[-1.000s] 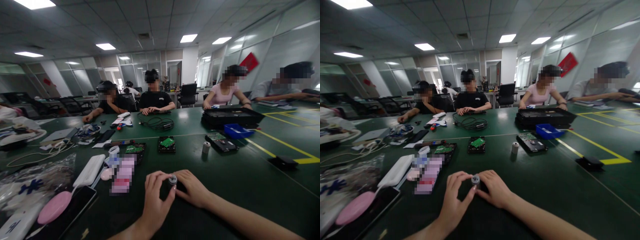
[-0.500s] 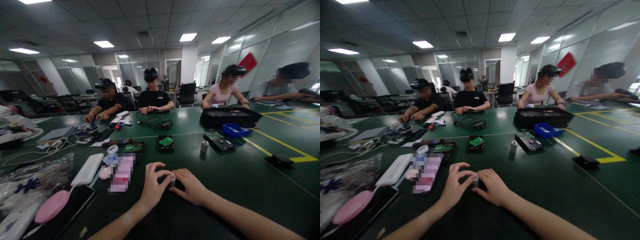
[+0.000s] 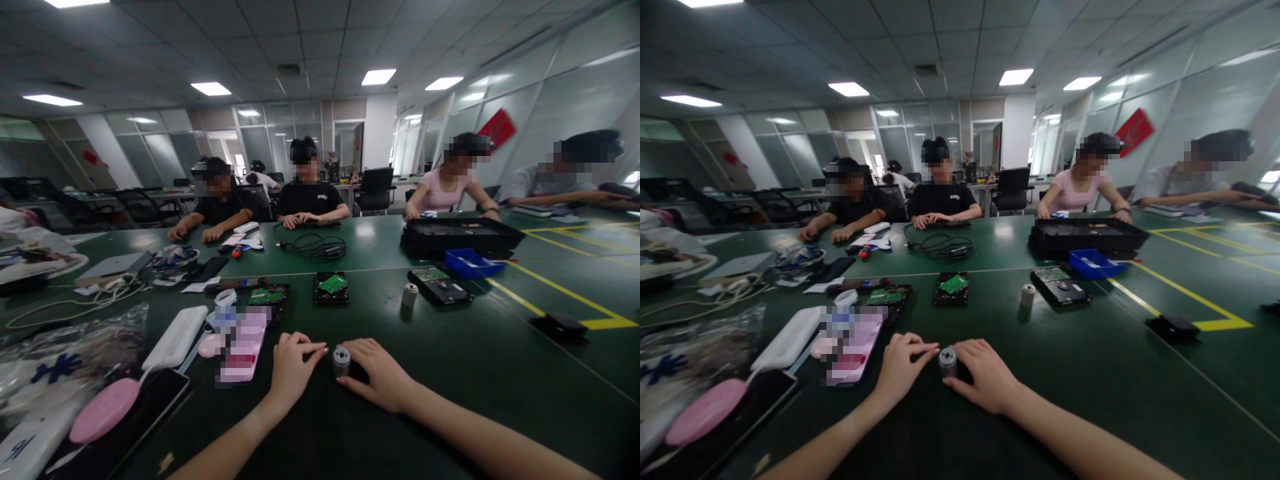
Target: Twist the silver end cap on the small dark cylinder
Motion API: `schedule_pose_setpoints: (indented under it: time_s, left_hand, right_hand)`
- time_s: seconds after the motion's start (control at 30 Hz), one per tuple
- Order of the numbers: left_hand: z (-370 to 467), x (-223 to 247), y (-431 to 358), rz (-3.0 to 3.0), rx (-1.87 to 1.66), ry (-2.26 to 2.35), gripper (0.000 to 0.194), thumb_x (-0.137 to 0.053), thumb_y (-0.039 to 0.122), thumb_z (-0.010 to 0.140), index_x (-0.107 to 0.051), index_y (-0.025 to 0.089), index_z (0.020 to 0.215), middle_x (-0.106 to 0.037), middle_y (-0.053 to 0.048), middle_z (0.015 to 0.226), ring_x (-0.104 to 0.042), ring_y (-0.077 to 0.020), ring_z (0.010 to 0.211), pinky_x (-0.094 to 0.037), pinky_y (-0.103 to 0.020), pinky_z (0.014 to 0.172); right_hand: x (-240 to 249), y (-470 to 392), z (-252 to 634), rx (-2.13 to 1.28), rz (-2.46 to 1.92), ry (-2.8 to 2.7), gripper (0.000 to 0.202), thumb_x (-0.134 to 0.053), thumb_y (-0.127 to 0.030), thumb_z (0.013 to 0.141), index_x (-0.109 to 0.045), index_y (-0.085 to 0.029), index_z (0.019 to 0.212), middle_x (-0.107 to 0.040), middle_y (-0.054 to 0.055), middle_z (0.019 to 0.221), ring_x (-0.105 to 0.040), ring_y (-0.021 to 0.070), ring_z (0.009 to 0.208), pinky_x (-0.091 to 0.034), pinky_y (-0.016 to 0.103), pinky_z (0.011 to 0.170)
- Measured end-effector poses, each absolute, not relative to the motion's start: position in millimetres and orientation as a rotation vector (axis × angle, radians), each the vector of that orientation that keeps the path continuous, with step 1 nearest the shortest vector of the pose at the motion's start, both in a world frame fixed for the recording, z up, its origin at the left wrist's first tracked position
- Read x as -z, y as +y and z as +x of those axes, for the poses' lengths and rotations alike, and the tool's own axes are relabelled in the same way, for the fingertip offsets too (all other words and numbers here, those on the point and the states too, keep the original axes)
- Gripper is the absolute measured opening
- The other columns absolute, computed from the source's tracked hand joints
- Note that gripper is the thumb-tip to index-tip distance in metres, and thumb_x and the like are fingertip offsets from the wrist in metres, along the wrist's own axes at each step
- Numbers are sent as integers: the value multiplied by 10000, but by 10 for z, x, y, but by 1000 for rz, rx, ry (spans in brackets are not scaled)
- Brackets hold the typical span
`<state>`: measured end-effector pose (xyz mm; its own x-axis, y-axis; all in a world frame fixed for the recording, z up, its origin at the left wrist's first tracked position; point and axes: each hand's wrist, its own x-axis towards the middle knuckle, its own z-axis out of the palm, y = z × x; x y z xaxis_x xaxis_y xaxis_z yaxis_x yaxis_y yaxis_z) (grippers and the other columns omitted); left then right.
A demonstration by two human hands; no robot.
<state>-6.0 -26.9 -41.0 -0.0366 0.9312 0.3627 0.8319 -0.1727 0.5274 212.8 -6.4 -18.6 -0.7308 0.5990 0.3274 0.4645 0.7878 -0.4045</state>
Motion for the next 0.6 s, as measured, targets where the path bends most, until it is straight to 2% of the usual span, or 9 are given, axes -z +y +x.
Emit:
schedule_pose_setpoints:
  time_s: [0.1, 0.23, 0.43, 0.6]
  left_hand:
    - [-62, 425, -269, 2115, -1004, 1910, 160, -697, 330, 840, -733, 373, 989, -640, -26, 874, -529, -248, 864, -404, -385, 734]
    - [-64, 398, -267, 2110, -1045, 1896, 110, -721, 324, 824, -753, 364, 922, -618, -28, 832, -529, -249, 839, -423, -384, 733]
    - [59, 246, -339, 2131, -1443, 1572, 104, -635, 264, 901, -722, 278, 958, -676, -12, 903, -556, -231, 927, -432, -390, 833]
    - [157, 229, -403, 2146, -1374, 1348, 103, -601, 266, 925, -702, 273, 944, -712, 2, 953, -577, -229, 998, -426, -395, 885]
  right_hand:
    - [202, -56, 2133, -412, -789, -2523, 397, -620, -411, 882, -592, -182, 1204, -645, 107, 1225, -574, 270, 1136, -413, 430, 997]
    - [208, -52, 2135, -413, -783, -2526, 400, -627, -411, 878, -590, -189, 1208, -646, 101, 1226, -576, 267, 1132, -412, 426, 994]
    - [208, -49, 2124, -405, -788, -2522, 370, -622, -414, 880, -602, -188, 1173, -651, 96, 1213, -576, 262, 1124, -412, 419, 988]
    - [225, -38, 2130, -401, -778, -2528, 379, -630, -405, 876, -595, -179, 1178, -647, 96, 1213, -570, 253, 1126, -408, 411, 988]
